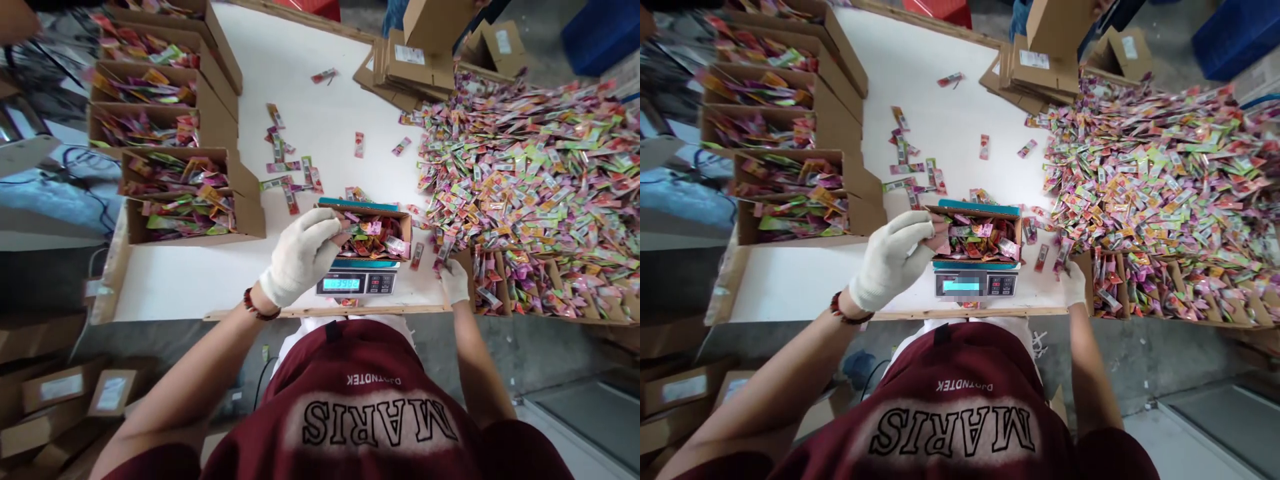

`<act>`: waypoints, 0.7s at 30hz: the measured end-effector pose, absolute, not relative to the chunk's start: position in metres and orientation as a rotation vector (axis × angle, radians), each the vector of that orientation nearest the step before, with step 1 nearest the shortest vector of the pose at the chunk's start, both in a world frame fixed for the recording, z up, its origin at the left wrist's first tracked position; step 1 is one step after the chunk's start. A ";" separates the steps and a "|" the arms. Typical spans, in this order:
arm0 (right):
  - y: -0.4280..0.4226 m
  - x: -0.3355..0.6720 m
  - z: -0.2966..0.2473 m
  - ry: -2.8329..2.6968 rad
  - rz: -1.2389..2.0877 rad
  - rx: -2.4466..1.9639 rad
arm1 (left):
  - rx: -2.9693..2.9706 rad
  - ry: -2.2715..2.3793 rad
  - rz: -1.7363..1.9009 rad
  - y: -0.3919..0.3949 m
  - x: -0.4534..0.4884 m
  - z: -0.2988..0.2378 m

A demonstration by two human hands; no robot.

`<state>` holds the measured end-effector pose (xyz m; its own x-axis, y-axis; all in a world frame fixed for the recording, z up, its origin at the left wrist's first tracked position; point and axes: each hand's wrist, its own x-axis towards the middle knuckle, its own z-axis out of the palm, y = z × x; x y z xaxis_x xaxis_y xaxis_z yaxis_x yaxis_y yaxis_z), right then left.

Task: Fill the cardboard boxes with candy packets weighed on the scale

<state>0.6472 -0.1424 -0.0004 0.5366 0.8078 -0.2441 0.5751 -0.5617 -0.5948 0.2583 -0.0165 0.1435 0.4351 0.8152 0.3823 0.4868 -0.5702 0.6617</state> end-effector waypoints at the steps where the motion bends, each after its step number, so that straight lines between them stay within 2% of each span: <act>1: -0.144 0.651 0.002 -1.092 0.710 -2.324 | 2.244 1.067 0.985 -0.014 0.263 0.145; 6: -0.150 0.659 0.030 -1.080 0.689 -2.219 | 2.234 0.986 0.983 -0.009 0.271 0.150; 11: -0.131 0.619 0.085 -1.400 0.494 -2.003 | 2.170 1.073 1.071 -0.013 0.261 0.151; 16: -0.111 0.598 0.109 -1.562 0.657 -1.886 | 2.196 1.179 1.259 -0.019 0.258 0.145; 18: -0.128 0.616 0.097 -1.512 0.443 -2.087 | 2.313 1.090 1.091 -0.027 0.270 0.139; 21: -0.167 0.652 0.064 -1.376 0.187 -2.589 | 2.521 0.940 0.434 -0.036 0.300 0.124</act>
<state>0.6525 -0.1670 0.0638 0.5576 0.8300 -0.0166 0.8042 -0.5450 -0.2371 0.2997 -0.0361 0.1242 0.7238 0.6752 0.1422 0.5464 -0.6867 0.4795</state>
